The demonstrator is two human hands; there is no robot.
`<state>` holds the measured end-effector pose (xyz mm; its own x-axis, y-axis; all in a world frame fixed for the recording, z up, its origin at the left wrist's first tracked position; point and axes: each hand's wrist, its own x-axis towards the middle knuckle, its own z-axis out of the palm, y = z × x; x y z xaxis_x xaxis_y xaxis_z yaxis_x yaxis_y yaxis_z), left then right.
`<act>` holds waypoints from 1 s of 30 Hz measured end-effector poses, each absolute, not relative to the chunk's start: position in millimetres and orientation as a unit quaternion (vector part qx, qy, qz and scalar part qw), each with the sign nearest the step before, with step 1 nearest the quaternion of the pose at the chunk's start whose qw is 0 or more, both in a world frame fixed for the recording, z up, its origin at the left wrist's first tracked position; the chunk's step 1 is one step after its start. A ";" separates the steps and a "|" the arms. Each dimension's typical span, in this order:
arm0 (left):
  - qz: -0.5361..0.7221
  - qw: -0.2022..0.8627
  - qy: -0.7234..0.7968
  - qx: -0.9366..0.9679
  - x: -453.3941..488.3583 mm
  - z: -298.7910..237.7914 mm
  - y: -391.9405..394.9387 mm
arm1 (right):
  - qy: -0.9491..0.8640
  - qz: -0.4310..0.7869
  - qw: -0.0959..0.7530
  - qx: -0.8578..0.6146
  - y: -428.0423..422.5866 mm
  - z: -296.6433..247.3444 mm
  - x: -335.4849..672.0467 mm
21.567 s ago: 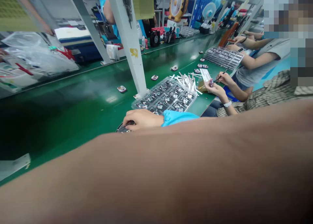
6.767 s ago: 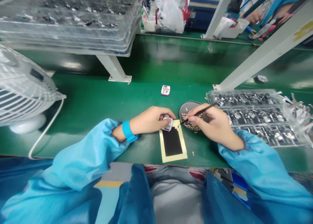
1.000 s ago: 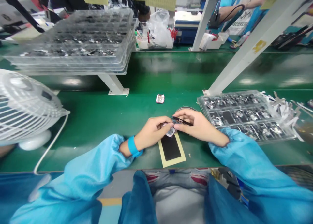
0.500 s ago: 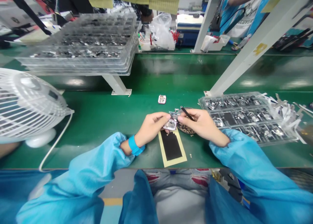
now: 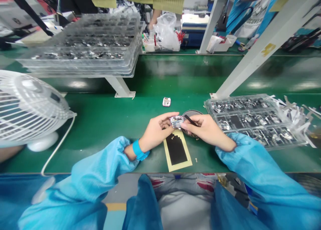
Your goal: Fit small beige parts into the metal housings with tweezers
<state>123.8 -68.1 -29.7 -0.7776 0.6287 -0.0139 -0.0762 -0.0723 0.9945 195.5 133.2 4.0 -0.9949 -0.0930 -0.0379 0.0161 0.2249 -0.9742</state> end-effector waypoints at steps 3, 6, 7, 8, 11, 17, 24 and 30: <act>0.689 0.245 0.645 0.223 125.4 -30.1 -68.6 | 0.781 -0.622 0.059 -0.008 134.8 1.8 195.1; 0.677 0.234 0.660 0.226 126.5 -28.7 -68.8 | 0.777 -0.625 0.072 0.018 136.9 -1.2 194.7; 0.674 0.232 0.664 0.226 126.7 -28.2 -68.7 | 0.776 -0.626 0.075 0.026 137.4 -1.8 194.7; 0.671 0.230 0.668 0.226 126.9 -27.6 -68.6 | 0.775 -0.626 0.076 0.032 137.8 -2.2 194.6; 0.668 0.234 0.670 0.223 127.4 -26.6 -68.2 | 0.777 -0.624 0.077 0.037 138.2 -2.0 194.2; 0.656 0.221 0.681 0.239 129.1 -27.6 -68.0 | 0.773 -0.628 0.066 0.050 136.7 -1.1 193.4; 0.596 0.085 0.732 0.318 133.7 -28.5 -68.5 | 0.773 -0.630 0.058 0.053 135.8 -3.1 193.7; 0.658 0.160 0.696 0.238 136.6 -29.7 -66.0 | 0.805 -0.589 -0.015 0.066 130.0 -10.1 195.3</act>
<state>136.6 -66.0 -29.7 -0.8356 0.5417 0.0913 0.1218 0.0207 0.9923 195.3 130.0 -10.1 -0.9909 0.1232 -0.0538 0.0885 0.2966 -0.9509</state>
